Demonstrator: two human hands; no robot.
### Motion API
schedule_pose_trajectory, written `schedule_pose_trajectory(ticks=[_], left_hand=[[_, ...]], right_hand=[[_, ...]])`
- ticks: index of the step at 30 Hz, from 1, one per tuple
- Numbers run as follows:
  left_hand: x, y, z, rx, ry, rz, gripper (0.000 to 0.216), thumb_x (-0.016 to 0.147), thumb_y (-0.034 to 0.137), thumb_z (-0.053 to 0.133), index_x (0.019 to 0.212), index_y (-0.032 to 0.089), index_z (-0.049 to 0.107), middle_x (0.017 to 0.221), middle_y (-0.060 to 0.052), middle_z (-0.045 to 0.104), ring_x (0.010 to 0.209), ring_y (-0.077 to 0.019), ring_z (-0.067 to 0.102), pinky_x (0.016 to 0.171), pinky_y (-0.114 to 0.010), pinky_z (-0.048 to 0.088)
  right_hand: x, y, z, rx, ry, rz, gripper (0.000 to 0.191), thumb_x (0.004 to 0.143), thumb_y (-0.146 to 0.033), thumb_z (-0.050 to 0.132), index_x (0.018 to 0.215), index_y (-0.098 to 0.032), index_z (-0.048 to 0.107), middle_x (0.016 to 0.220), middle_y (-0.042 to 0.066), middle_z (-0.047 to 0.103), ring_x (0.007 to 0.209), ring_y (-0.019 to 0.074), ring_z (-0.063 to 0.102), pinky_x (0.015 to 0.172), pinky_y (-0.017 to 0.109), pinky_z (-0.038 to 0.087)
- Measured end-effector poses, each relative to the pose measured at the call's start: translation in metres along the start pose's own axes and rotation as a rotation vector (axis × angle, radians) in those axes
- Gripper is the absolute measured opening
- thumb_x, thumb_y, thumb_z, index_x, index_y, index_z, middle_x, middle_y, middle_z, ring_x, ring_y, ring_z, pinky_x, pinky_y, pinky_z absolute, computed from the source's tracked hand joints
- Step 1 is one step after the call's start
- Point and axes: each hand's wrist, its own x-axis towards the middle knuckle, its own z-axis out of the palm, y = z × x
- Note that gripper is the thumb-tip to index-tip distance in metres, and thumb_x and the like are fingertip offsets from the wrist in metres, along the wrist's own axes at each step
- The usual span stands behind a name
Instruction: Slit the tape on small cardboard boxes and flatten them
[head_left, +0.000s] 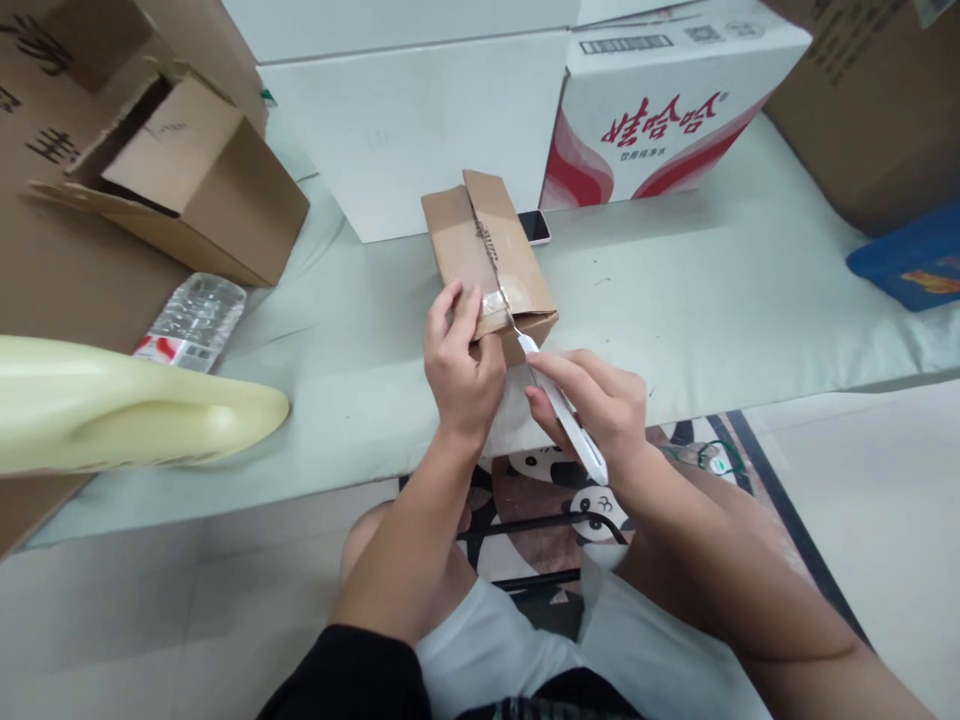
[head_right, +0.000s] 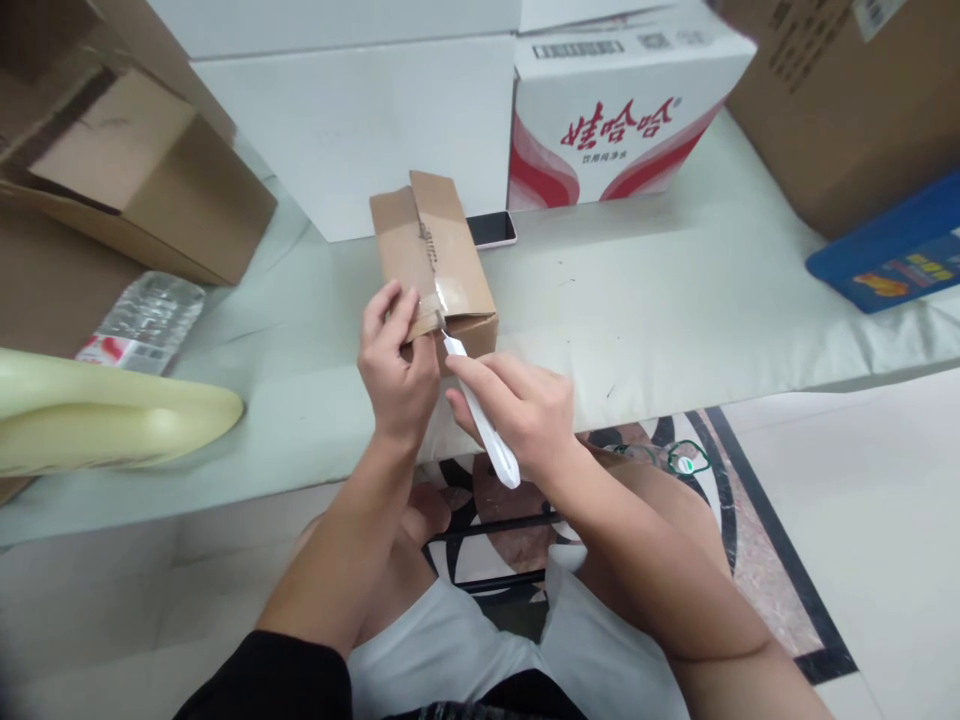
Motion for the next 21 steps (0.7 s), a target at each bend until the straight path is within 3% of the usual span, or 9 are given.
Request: schedule_pose_trajectory(ticks=[5, 12, 21], left_hand=[[0.0001, -0.0014, -0.0006, 0.003, -0.005, 0.006, 0.038, 0.094, 0.020, 0.053, 0.128, 0.020, 0.070, 0.142, -0.011, 0.062, 0.138, -0.0261, 0.057, 0.121, -0.044, 0.042], [-0.0016, -0.0016, 0.0014, 0.049, 0.047, 0.053, 0.038, 0.094, 0.018, 0.051, 0.126, 0.019, 0.071, 0.138, -0.011, 0.065, 0.132, -0.0238, 0.061, 0.116, -0.041, 0.048], [-0.0003, -0.0033, -0.0008, 0.026, 0.009, 0.037, 0.038, 0.093, 0.019, 0.052, 0.126, 0.019, 0.071, 0.140, -0.011, 0.063, 0.133, -0.0255, 0.059, 0.117, -0.044, 0.046]], right_hand=[[-0.0041, 0.0004, 0.0071, -0.054, -0.010, 0.073, 0.021, 0.098, -0.023, 0.058, 0.113, -0.021, 0.073, 0.092, 0.004, 0.077, 0.070, 0.0100, 0.069, 0.060, 0.020, 0.049], [-0.0013, -0.0027, 0.0065, -0.024, 0.023, 0.043, 0.020, 0.097, -0.023, 0.060, 0.111, -0.020, 0.073, 0.088, 0.005, 0.077, 0.068, 0.0106, 0.069, 0.062, 0.020, 0.051], [-0.0019, -0.0035, 0.0088, 0.015, 0.029, 0.063, 0.021, 0.097, -0.023, 0.059, 0.111, -0.019, 0.075, 0.088, 0.005, 0.077, 0.068, 0.0100, 0.069, 0.061, 0.019, 0.051]])
